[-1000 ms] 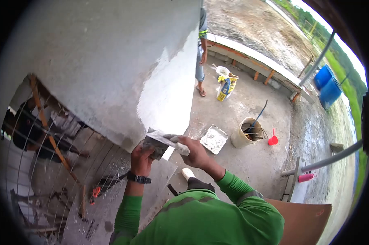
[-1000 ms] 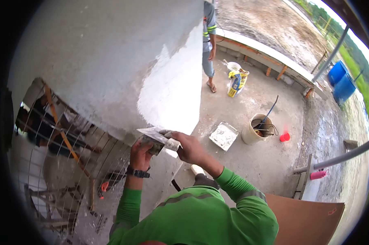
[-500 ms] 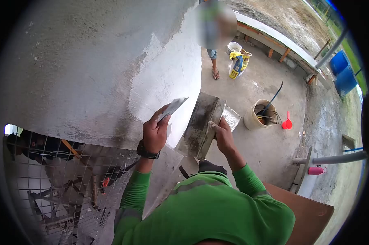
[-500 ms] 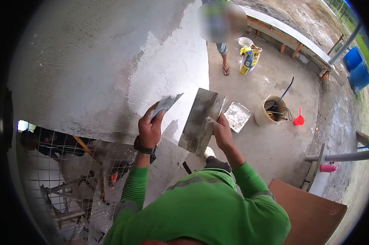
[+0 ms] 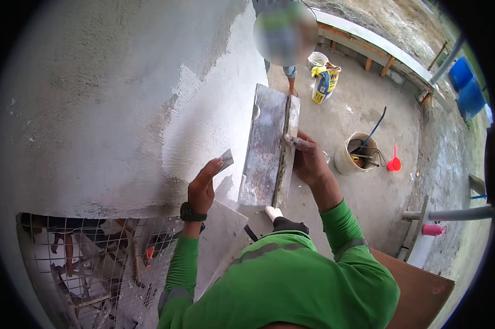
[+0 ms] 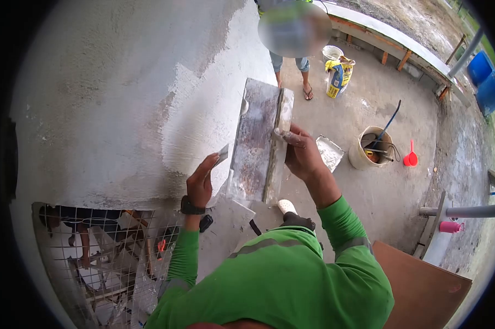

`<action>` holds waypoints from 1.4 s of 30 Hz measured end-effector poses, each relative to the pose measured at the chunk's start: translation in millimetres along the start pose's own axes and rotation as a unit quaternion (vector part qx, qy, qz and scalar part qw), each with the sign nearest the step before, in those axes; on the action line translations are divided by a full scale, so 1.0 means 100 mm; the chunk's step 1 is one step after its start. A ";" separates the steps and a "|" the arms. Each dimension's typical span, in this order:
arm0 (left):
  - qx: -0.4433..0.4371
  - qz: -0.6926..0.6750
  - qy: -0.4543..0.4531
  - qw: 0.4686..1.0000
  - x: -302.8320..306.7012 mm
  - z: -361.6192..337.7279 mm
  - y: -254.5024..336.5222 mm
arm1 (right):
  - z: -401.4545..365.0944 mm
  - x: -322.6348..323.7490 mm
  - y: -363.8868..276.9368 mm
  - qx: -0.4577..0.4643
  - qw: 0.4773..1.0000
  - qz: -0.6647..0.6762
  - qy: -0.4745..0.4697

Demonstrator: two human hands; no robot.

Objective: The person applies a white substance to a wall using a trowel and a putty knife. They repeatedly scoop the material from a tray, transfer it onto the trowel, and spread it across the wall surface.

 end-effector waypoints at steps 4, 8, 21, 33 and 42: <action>0.092 -0.017 -0.002 0.996 -0.07 -0.49 -0.03 | 0.84 -0.03 -0.14 0.156 0.970 -0.178 0.046; 0.229 -0.029 0.014 0.973 0.02 -0.89 0.03 | 1.66 -0.16 -0.03 0.399 0.746 -0.528 0.068; 0.359 -0.033 0.002 0.933 0.03 -1.29 -0.07 | 0.94 -0.79 0.88 0.350 0.693 -0.631 0.009; 0.501 -0.111 0.098 0.853 0.05 -2.20 -0.09 | 1.77 -0.65 1.14 0.345 0.656 -0.665 0.095; 0.483 -0.041 -0.029 0.874 0.13 -2.11 -0.12 | 0.28 -0.68 1.17 0.289 0.755 -0.585 0.063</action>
Point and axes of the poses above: each hand's wrist, its own z-axis towards the middle knuckle, its own x-axis out of the back of the hand, y = z × x, the point moved 2 cm from there along z, towards the middle knuckle, and after that the axes turned 12 degrees about x, right-handed, at the moved point
